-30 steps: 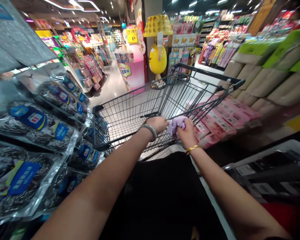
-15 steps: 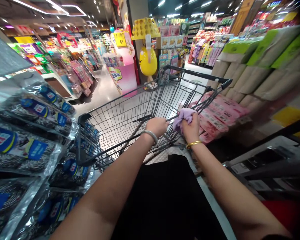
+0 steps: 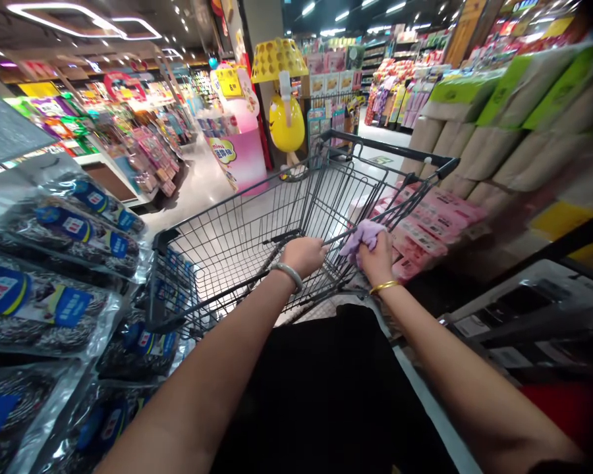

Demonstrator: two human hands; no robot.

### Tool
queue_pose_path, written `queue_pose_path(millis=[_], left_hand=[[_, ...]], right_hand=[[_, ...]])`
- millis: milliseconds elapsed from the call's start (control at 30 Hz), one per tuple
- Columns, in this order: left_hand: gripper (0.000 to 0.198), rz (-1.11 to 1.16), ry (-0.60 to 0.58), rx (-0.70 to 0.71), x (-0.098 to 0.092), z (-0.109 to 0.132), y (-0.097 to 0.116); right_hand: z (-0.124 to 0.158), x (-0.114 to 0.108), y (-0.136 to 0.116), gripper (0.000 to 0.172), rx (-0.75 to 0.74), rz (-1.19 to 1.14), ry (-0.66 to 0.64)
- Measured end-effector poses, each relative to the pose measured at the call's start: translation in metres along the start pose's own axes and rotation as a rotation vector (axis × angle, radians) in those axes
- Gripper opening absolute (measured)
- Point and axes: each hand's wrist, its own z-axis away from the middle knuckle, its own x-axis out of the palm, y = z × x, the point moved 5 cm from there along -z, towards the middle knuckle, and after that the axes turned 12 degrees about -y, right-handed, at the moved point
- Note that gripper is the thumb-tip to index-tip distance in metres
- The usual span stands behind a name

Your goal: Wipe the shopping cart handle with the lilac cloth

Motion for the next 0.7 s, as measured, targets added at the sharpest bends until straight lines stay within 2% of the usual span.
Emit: queue_pose_path(millis=[133,267,333,400,467,500,533,567,667,700], left_hand=[[0.047,-0.003,-0.008,0.013,0.001,0.006,-0.004],[0.047,-0.01,-0.01,0.03,0.002,0.009,-0.01],[0.047,-0.017,-0.006,0.034,0.001,0.009,-0.012],[0.047,-0.021,-0.002,0.035,0.0,0.01,-0.013],[0.046,-0.023,0.0,0.038,-0.003,0.009,-0.015],[0.046,-0.023,0.001,0.041,-0.004,0.009,-0.016],[0.045,-0.022,0.0,0.046,-0.005,0.008,-0.017],[0.044,-0.023,0.0,0.053,-0.005,0.007,-0.018],[0.042,-0.029,0.015,0.075,-0.006,0.002,-0.022],[0.042,-0.033,0.021,0.082,-0.006,0.001,-0.023]], right_hand=[[0.006,-0.001,0.007,0.015,-0.047,0.007,-0.086],[-0.008,-0.026,0.014,0.019,-0.012,0.047,0.068],[-0.006,-0.028,0.017,0.02,0.002,0.073,0.082],[0.006,-0.018,0.019,0.018,-0.026,0.082,-0.036],[0.019,-0.006,0.022,0.015,-0.076,0.076,-0.228],[0.023,-0.003,0.025,0.015,-0.09,0.074,-0.291],[0.024,-0.005,0.029,0.014,-0.09,0.076,-0.3],[0.021,-0.011,0.032,0.013,-0.078,0.082,-0.252],[0.005,-0.034,0.042,0.014,-0.001,0.106,0.035],[0.002,-0.036,0.044,0.015,0.026,0.101,0.086]])
